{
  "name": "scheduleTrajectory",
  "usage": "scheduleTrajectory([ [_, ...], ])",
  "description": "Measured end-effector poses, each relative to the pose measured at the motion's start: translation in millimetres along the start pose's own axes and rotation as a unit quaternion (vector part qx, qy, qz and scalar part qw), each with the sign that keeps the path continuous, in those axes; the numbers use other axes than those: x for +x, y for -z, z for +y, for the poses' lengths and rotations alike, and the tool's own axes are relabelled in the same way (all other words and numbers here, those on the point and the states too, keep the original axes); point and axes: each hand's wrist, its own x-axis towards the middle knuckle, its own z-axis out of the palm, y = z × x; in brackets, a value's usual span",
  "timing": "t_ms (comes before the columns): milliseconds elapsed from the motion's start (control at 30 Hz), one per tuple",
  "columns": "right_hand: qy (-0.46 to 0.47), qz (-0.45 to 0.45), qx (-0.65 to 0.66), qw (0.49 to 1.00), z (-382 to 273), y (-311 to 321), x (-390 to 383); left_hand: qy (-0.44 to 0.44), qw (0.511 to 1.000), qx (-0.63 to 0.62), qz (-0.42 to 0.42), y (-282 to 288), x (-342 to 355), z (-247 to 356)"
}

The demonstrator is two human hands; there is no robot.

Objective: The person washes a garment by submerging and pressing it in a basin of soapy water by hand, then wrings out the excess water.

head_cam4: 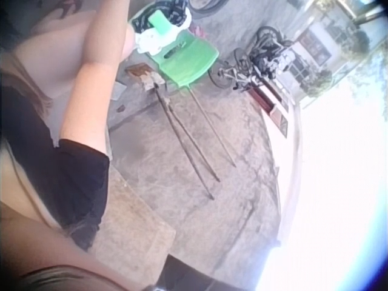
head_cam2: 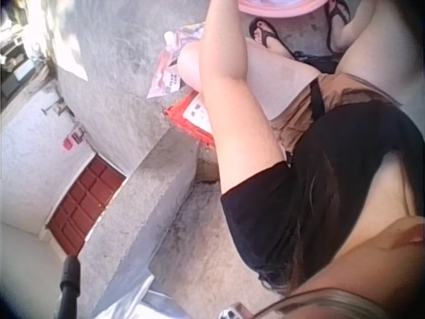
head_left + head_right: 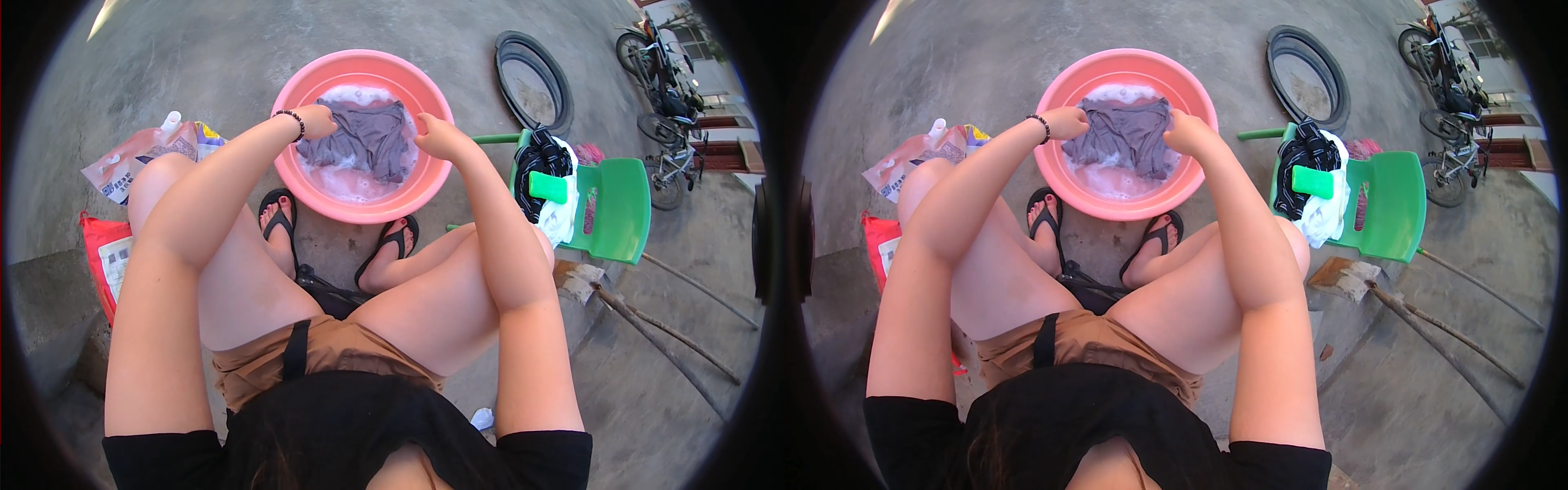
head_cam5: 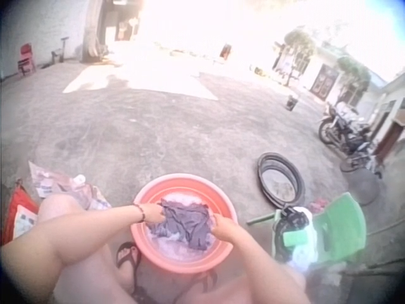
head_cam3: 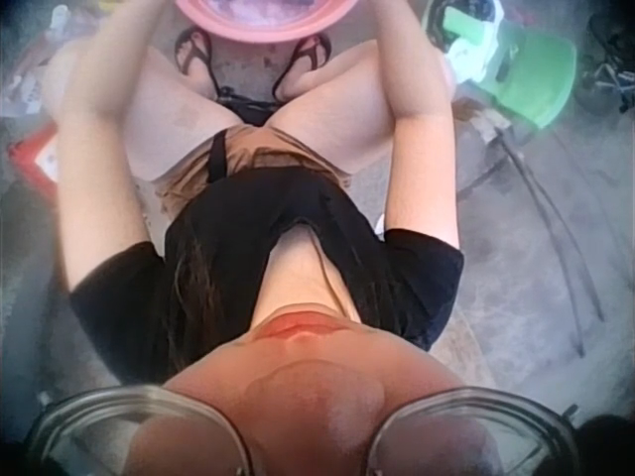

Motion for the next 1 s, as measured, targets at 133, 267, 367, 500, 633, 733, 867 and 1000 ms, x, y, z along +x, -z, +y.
scheduleTrajectory([
  [133, 0.007, 0.008, -0.027, 1.0, -10.2, 7.7, -3.9, -0.021, 0.999, 0.023, 0.029, 2.2, -4.8, 31.1],
  [267, -0.015, -0.025, -0.06, 0.998, -33.9, 26.7, -7.9, -0.058, 0.996, 0.043, 0.061, 10.0, -17.8, 73.0],
  [367, 0.04, 0.001, -0.062, 0.997, -61.7, 46.5, -8.4, -0.081, 0.992, 0.053, 0.086, 27.7, -22.6, 107.3],
  [500, -0.042, -0.078, -0.03, 0.996, -87.3, 73.9, -6.3, -0.071, 0.978, 0.195, 0.001, 64.1, -31.1, 149.0],
  [633, -0.117, -0.071, -0.07, 0.988, -103.5, 107.8, -21.9, -0.005, 0.966, 0.258, -0.037, 105.4, -61.4, 180.4],
  [733, -0.075, -0.062, -0.136, 0.986, -112.8, 127.8, -38.3, 0.014, 0.96, 0.28, -0.015, 130.8, -77.7, 175.1],
  [867, -0.086, -0.082, -0.196, 0.973, -118.7, 148.8, -57.0, 0.013, 0.963, 0.268, -0.012, 149.2, -86.4, 148.0],
  [1000, -0.08, -0.112, -0.226, 0.964, -84.8, 155.2, -37.9, -0.006, 0.965, 0.261, -0.035, 158.2, -76.1, 124.4],
])
